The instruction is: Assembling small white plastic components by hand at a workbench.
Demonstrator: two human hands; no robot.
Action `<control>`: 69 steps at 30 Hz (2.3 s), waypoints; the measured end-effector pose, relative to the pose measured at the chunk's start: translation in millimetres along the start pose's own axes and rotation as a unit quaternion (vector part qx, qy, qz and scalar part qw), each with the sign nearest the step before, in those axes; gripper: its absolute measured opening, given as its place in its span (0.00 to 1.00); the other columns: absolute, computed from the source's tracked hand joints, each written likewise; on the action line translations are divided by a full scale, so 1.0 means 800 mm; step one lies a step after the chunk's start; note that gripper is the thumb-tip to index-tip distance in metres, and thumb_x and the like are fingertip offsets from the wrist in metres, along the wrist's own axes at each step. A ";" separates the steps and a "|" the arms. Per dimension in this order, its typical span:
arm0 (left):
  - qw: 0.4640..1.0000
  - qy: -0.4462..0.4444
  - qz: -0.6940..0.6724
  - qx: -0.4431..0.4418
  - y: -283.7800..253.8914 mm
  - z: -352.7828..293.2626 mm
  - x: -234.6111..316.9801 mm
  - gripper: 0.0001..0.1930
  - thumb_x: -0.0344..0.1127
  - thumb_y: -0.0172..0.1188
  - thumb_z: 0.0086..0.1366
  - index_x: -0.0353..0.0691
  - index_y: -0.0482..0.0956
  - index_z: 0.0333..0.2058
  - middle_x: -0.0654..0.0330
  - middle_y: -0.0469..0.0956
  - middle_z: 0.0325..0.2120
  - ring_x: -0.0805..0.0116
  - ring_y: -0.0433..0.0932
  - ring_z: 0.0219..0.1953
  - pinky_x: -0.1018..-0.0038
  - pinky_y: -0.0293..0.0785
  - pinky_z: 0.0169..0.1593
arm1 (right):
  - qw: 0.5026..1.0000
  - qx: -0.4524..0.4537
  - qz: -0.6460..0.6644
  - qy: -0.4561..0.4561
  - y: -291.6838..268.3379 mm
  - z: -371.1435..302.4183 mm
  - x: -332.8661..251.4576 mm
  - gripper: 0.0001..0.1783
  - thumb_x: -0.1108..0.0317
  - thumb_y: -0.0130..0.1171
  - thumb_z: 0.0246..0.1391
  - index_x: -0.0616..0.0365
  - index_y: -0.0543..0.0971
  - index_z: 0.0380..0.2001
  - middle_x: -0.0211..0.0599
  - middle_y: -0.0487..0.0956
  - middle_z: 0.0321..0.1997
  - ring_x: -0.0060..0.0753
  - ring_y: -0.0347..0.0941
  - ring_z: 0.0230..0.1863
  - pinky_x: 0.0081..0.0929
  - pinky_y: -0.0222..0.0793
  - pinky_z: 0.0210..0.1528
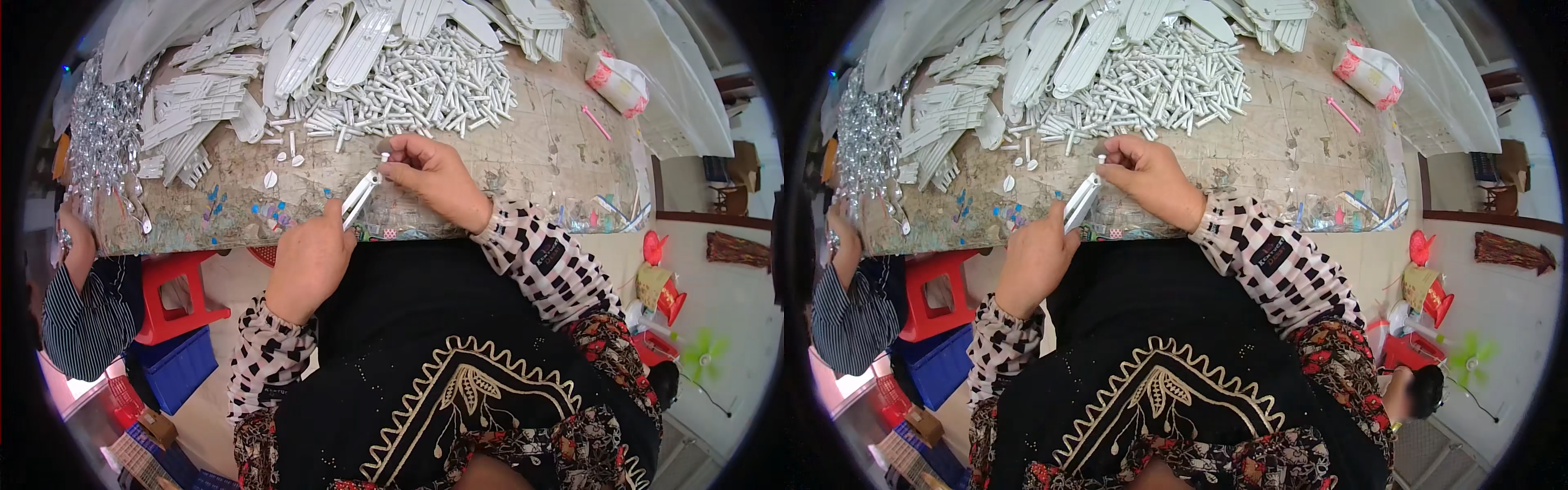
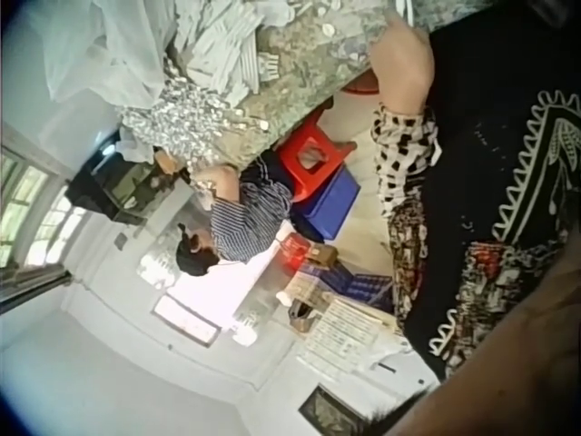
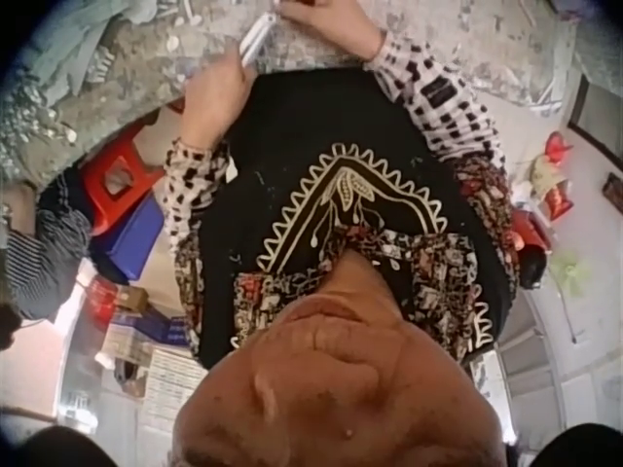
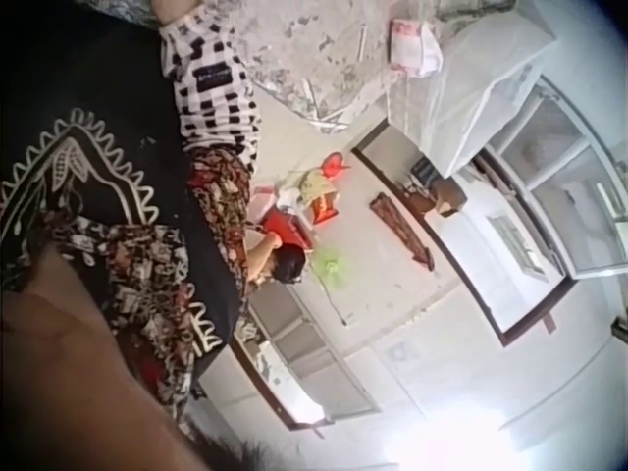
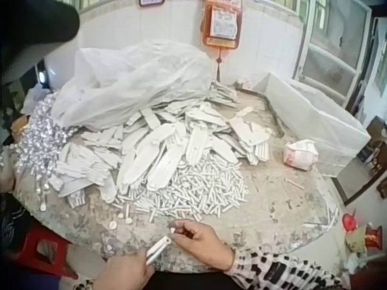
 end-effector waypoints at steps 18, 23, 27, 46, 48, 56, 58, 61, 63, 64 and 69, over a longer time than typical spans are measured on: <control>0.999 0.030 -0.020 -0.019 -0.005 0.008 -0.008 0.11 0.33 0.55 0.59 0.31 0.68 0.36 0.46 0.75 0.17 0.45 0.76 0.22 0.54 0.72 0.27 | 0.850 0.019 -0.409 -0.331 0.025 -0.015 -0.017 0.09 0.77 0.61 0.48 0.63 0.76 0.35 0.44 0.75 0.31 0.48 0.73 0.34 0.37 0.70 0.36; 0.999 0.042 -0.022 -0.010 -0.003 0.007 -0.008 0.11 0.33 0.55 0.59 0.31 0.68 0.36 0.46 0.75 0.17 0.45 0.77 0.22 0.54 0.72 0.27 | 0.869 0.003 -0.387 -0.307 0.014 -0.017 -0.025 0.11 0.72 0.61 0.51 0.63 0.78 0.38 0.43 0.76 0.30 0.44 0.73 0.32 0.34 0.70 0.35; 0.999 0.033 -0.010 0.000 -0.003 0.004 -0.003 0.11 0.32 0.55 0.59 0.32 0.68 0.36 0.47 0.75 0.16 0.45 0.77 0.22 0.54 0.72 0.27 | 0.935 -0.019 -0.294 -0.199 0.009 0.011 -0.052 0.14 0.62 0.55 0.59 0.63 0.79 0.40 0.40 0.79 0.31 0.34 0.75 0.32 0.29 0.70 0.35; 0.998 -0.009 0.058 -0.009 0.003 -0.003 0.013 0.08 0.33 0.54 0.59 0.35 0.68 0.33 0.47 0.76 0.17 0.47 0.78 0.22 0.55 0.73 0.27 | 0.899 -0.095 -0.424 -0.060 0.056 0.058 -0.007 0.13 0.59 0.50 0.58 0.52 0.80 0.36 0.46 0.80 0.34 0.50 0.76 0.39 0.44 0.70 0.41; 0.999 -0.001 0.037 -0.005 -0.001 0.000 0.013 0.09 0.34 0.55 0.60 0.35 0.68 0.33 0.47 0.76 0.18 0.46 0.78 0.23 0.55 0.74 0.28 | 0.910 -0.084 -0.405 -0.033 0.053 0.060 -0.012 0.14 0.57 0.51 0.58 0.53 0.80 0.36 0.46 0.80 0.34 0.50 0.76 0.39 0.43 0.70 0.40; 0.985 -0.076 -0.144 0.049 -0.005 -0.004 -0.009 0.18 0.41 0.56 0.64 0.32 0.69 0.45 0.46 0.79 0.23 0.50 0.80 0.29 0.60 0.75 0.33 | 0.963 0.083 -0.184 -0.181 0.022 0.004 -0.062 0.20 0.57 0.54 0.61 0.62 0.72 0.48 0.35 0.76 0.36 0.28 0.73 0.36 0.24 0.68 0.40; 0.848 -0.046 -0.516 0.113 0.004 0.011 -0.004 0.18 0.40 0.55 0.66 0.33 0.68 0.49 0.52 0.79 0.33 0.61 0.81 0.36 0.66 0.75 0.37 | 0.992 0.030 -0.116 -0.038 0.004 -0.036 -0.052 0.23 0.57 0.52 0.64 0.62 0.66 0.54 0.33 0.74 0.39 0.23 0.71 0.38 0.21 0.68 0.41; 0.725 -0.028 -0.684 0.066 -0.003 0.029 0.045 0.17 0.40 0.53 0.68 0.36 0.66 0.50 0.53 0.77 0.40 0.66 0.79 0.39 0.71 0.77 0.41 | 0.993 -0.051 -0.019 0.108 0.009 -0.093 -0.037 0.26 0.55 0.51 0.64 0.61 0.62 0.57 0.33 0.72 0.39 0.22 0.71 0.37 0.21 0.69 0.39; 0.657 -0.004 -0.753 0.015 0.006 0.041 0.076 0.18 0.43 0.52 0.69 0.37 0.63 0.50 0.46 0.78 0.40 0.64 0.80 0.37 0.70 0.78 0.41 | 0.978 -0.061 0.078 0.184 0.004 -0.118 -0.034 0.28 0.54 0.52 0.64 0.61 0.61 0.59 0.33 0.71 0.39 0.22 0.70 0.36 0.21 0.69 0.37; 0.654 0.002 -0.757 0.003 0.008 0.047 0.088 0.18 0.43 0.52 0.69 0.37 0.63 0.50 0.46 0.78 0.40 0.64 0.80 0.37 0.70 0.78 0.41 | 0.979 -0.081 0.090 0.163 0.002 -0.125 -0.036 0.25 0.55 0.49 0.65 0.60 0.62 0.58 0.33 0.72 0.39 0.22 0.71 0.35 0.21 0.70 0.38; 0.585 0.009 -0.802 -0.117 0.021 0.071 0.141 0.23 0.49 0.52 0.69 0.38 0.62 0.53 0.44 0.76 0.44 0.61 0.78 0.44 0.66 0.76 0.47 | 0.998 -0.014 0.030 0.057 -0.026 -0.158 -0.047 0.21 0.58 0.46 0.67 0.60 0.63 0.56 0.31 0.73 0.35 0.18 0.69 0.27 0.17 0.67 0.28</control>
Point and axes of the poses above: each hand's wrist, its own z-axis towards the middle knuckle, its own y-axis out of the palm, x = y × z, the point moved 2 cm from there along z, towards the middle knuckle
